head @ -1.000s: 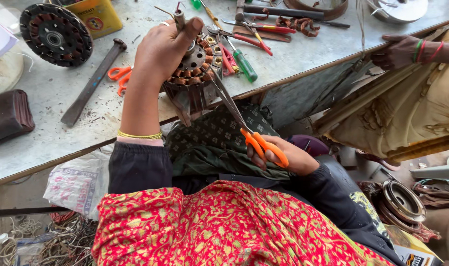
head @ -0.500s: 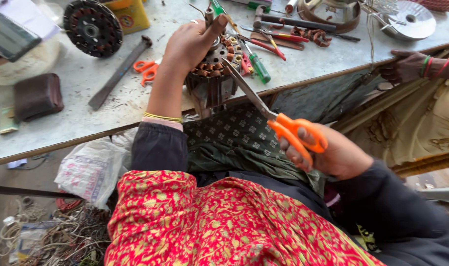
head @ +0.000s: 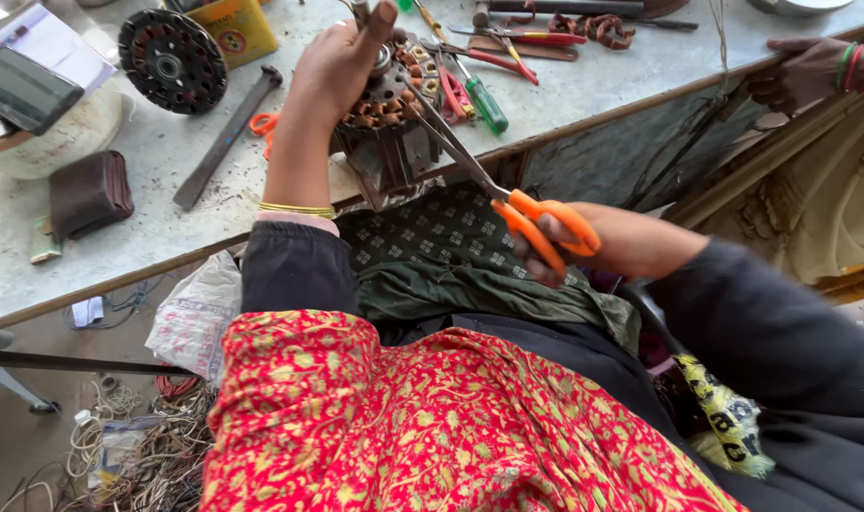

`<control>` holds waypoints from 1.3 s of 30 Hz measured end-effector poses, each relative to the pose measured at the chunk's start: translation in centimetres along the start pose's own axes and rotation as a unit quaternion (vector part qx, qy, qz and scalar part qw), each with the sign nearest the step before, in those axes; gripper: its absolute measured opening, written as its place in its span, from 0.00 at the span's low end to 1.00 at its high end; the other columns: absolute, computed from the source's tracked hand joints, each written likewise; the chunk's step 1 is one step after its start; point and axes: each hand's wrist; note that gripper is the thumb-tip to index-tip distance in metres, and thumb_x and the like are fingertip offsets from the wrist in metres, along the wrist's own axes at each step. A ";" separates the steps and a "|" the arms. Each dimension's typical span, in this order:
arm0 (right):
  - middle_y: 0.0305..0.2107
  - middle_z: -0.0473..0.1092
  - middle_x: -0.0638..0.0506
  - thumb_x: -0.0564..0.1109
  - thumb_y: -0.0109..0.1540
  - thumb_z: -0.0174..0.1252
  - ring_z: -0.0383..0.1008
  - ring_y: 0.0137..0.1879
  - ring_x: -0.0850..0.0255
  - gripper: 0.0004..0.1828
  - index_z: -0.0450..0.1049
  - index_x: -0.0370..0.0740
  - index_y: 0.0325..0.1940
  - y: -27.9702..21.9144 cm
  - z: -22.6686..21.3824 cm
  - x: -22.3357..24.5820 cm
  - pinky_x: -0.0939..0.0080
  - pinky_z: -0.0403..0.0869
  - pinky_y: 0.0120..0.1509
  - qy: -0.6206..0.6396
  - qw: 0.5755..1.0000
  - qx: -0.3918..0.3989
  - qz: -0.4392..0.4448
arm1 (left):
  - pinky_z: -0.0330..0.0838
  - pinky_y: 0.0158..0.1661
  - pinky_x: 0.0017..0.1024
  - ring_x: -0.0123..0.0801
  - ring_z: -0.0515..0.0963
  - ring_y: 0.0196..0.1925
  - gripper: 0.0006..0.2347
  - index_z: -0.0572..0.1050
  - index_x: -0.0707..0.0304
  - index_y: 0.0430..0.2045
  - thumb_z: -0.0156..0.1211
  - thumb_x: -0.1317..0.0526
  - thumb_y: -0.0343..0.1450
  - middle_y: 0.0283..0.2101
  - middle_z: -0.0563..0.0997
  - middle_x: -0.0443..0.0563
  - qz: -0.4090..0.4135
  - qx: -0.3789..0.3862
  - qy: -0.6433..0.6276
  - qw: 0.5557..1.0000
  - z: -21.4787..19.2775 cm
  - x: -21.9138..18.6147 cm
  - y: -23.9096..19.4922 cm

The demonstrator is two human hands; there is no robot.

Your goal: The person uses pliers and scissors to remove copper wire coils from a motor stator, then uses a metal bar to push and adjust the remaining windings. The person works at a cluttered workbench with various tools and motor parts visible.

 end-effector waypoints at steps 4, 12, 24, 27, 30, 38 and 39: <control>0.32 0.70 0.56 0.59 0.64 0.60 0.70 0.38 0.68 0.25 0.70 0.37 0.55 3.5 -1.3 -7.3 0.66 0.71 0.43 -0.073 0.993 -0.049 -0.084 | 0.71 0.46 0.44 0.54 0.81 0.41 0.49 0.81 0.63 0.43 0.24 0.17 0.63 0.29 0.79 0.62 -0.004 -0.001 0.006 1.000 0.0 0.6 0.0; 0.33 0.67 0.57 0.43 0.64 0.68 0.66 0.42 0.71 0.13 0.70 0.37 0.43 14.1 -1.6 -17.6 0.67 0.70 0.47 -0.174 0.927 -0.204 -0.264 | 0.70 0.49 0.42 0.55 0.81 0.48 0.46 0.84 0.49 0.46 0.27 0.17 0.61 0.38 0.83 0.65 0.008 0.000 -0.020 1.000 -0.4 -0.3 0.1; 0.29 0.68 0.49 0.44 0.65 0.65 0.68 0.33 0.59 0.14 0.67 0.36 0.44 16.9 -2.3 -17.4 0.59 0.71 0.40 -0.366 0.844 -0.268 -0.286 | 0.70 0.43 0.50 0.61 0.79 0.45 0.50 0.78 0.72 0.39 0.27 0.15 0.66 0.39 0.80 0.69 0.055 -0.076 0.033 0.995 0.3 0.7 0.4; 0.31 0.67 0.53 0.47 0.64 0.69 0.65 0.38 0.63 0.17 0.71 0.36 0.49 15.7 -0.7 -17.2 0.61 0.71 0.42 -0.264 0.884 -0.254 -0.292 | 0.71 0.46 0.49 0.57 0.81 0.45 0.51 0.79 0.70 0.36 0.25 0.14 0.62 0.36 0.81 0.67 -0.011 -0.033 0.030 0.999 0.4 0.8 0.7; 0.29 0.69 0.59 0.51 0.58 0.69 0.68 0.31 0.70 0.21 0.72 0.40 0.49 12.3 0.7 -15.5 0.67 0.71 0.34 -0.051 0.962 -0.255 -0.079 | 0.71 0.43 0.48 0.54 0.82 0.43 0.50 0.86 0.51 0.43 0.21 0.14 0.58 0.34 0.81 0.64 0.005 0.003 0.011 1.000 0.3 0.6 0.9; 0.30 0.70 0.53 0.63 0.55 0.68 0.72 0.34 0.66 0.34 0.68 0.36 0.52 3.2 0.8 -6.5 0.64 0.74 0.37 0.007 0.994 -0.101 0.035 | 0.73 0.41 0.44 0.53 0.82 0.40 0.50 0.77 0.70 0.25 0.22 0.15 0.61 0.30 0.80 0.63 0.014 -0.017 0.021 1.000 0.4 0.5 0.4; 0.32 0.70 0.54 0.67 0.57 0.66 0.71 0.36 0.67 0.37 0.68 0.35 0.54 2.9 1.0 -5.8 0.65 0.74 0.39 -0.020 0.997 -0.080 -0.001 | 0.73 0.40 0.44 0.53 0.82 0.39 0.50 0.77 0.70 0.25 0.22 0.15 0.61 0.29 0.80 0.63 0.018 -0.022 0.019 0.999 0.3 0.4 0.5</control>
Point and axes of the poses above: each hand's wrist, its own y-axis towards the middle knuckle, its own z-axis out of the palm, x = y × z
